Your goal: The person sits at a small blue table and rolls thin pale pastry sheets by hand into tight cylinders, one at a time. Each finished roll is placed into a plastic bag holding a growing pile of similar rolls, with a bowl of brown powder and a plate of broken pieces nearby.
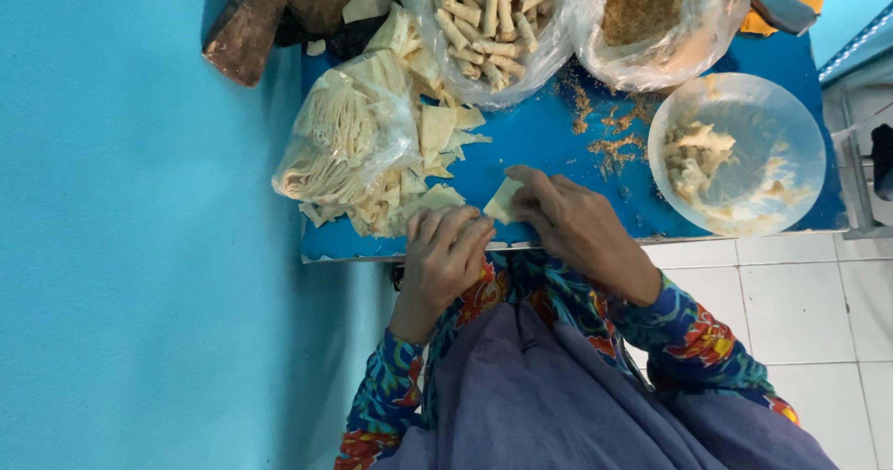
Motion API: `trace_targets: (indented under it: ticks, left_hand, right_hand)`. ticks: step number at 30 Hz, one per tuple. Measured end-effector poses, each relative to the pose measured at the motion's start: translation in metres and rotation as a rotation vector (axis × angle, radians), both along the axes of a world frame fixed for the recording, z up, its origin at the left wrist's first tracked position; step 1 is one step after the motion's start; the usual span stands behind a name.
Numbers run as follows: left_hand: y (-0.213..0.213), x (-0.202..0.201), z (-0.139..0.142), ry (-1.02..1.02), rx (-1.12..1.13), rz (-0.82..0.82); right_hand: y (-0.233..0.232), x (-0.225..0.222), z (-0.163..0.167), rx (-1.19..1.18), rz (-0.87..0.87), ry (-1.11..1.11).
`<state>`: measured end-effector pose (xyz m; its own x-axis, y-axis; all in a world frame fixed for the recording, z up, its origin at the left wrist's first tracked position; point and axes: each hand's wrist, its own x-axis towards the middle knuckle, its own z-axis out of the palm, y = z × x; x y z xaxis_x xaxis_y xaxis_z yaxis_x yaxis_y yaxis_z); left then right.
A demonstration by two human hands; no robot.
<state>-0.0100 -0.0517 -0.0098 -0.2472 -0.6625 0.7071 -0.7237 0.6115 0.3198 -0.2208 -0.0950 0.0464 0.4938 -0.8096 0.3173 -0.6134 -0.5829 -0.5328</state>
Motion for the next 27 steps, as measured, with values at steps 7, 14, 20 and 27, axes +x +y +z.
trace_targets:
  ticks: [7,14,20,27]
  left_hand:
    - [0.0,-0.008,-0.005,0.006,0.02,0.012]
    - [0.003,-0.02,-0.017,-0.076,0.06,-0.004]
    - [0.003,-0.025,-0.027,-0.182,0.119,0.04]
    - [0.002,-0.031,-0.02,-0.208,0.096,0.079]
  right_hand:
    - [-0.002,0.0,0.001,-0.049,0.006,-0.019]
    - [-0.008,0.001,-0.002,0.039,-0.039,-0.034]
    - [-0.019,-0.003,-0.007,0.209,-0.124,-0.078]
    - [-0.04,-0.014,-0.005,0.325,-0.206,-0.298]
